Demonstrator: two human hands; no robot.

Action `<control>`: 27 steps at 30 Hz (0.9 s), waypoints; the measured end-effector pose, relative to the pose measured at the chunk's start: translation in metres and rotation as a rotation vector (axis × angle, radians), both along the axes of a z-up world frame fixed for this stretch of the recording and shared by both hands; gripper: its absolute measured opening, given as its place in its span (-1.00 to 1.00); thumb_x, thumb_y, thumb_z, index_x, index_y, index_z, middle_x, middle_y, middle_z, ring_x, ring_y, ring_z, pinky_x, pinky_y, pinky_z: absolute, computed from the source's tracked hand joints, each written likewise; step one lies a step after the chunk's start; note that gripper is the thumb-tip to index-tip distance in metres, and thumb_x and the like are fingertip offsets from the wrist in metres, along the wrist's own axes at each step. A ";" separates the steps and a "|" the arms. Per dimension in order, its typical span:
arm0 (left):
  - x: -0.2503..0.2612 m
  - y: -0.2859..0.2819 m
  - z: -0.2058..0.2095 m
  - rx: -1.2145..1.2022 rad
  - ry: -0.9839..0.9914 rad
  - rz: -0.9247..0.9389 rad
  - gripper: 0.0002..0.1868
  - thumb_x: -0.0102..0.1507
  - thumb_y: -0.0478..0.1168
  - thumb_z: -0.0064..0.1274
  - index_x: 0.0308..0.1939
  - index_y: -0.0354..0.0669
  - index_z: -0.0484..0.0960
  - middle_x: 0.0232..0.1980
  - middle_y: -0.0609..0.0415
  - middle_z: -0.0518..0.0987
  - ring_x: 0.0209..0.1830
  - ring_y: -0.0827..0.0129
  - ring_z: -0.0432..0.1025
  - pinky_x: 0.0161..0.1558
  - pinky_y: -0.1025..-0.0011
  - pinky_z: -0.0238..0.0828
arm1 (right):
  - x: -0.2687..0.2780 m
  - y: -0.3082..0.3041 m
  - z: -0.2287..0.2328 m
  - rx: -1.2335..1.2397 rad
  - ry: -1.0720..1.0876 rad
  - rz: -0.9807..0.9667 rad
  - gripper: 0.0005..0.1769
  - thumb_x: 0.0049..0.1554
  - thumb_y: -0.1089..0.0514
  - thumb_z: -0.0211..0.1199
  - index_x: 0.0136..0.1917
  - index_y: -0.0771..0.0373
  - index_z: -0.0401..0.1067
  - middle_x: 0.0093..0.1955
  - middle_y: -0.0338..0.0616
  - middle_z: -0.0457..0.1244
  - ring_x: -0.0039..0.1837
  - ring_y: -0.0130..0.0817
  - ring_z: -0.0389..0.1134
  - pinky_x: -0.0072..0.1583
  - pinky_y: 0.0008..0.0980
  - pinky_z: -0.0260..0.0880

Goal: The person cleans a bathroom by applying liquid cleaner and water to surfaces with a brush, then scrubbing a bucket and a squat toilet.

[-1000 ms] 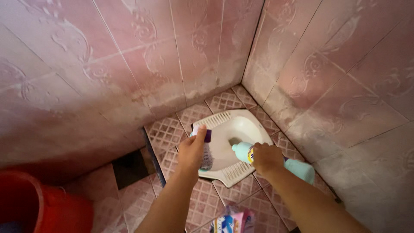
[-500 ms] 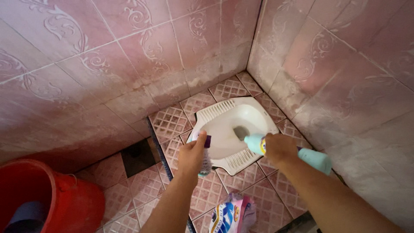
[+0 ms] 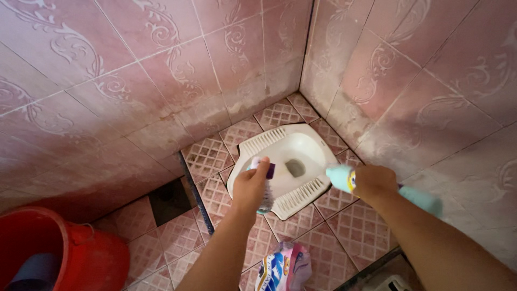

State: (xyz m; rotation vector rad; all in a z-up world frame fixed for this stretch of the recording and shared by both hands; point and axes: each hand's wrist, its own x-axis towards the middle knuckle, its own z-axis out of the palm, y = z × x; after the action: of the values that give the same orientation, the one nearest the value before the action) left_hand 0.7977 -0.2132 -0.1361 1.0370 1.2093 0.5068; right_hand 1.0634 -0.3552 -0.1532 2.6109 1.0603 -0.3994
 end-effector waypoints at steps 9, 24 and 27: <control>0.021 -0.008 0.027 0.095 0.181 -0.076 -0.31 0.17 0.31 0.10 -0.16 -0.34 0.78 -0.33 0.01 0.65 -0.34 0.37 0.50 -0.18 0.37 0.42 | 0.041 -0.025 0.019 -0.046 -0.058 -0.025 -0.44 -0.08 -0.15 0.51 0.15 0.06 0.54 0.07 -0.13 0.45 0.12 -0.19 0.51 0.11 -0.20 0.51; 0.056 -0.029 0.035 0.070 0.135 -0.099 -0.28 0.17 0.31 0.11 -0.12 -0.38 0.78 -0.31 -0.02 0.65 -0.31 0.35 0.49 -0.20 0.35 0.43 | 0.084 -0.029 0.036 -0.058 -0.216 0.088 -0.70 0.04 0.01 0.35 0.05 0.07 0.59 0.05 -0.13 0.46 0.12 -0.19 0.51 0.07 -0.16 0.52; 0.054 -0.030 0.032 0.081 0.161 -0.101 -0.29 0.16 0.31 0.10 -0.14 -0.35 0.78 -0.32 -0.03 0.66 -0.31 0.35 0.51 -0.19 0.35 0.43 | 0.075 -0.022 0.036 -0.054 -0.200 0.101 -0.71 0.04 0.02 0.34 0.04 0.07 0.60 0.05 -0.12 0.46 0.12 -0.19 0.51 0.07 -0.16 0.51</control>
State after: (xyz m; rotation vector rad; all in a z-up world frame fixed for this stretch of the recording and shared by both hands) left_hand 0.8513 -0.2433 -0.1044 1.2206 1.2789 0.4015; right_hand 1.1380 -0.3776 -0.1169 2.4759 1.0906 -0.1388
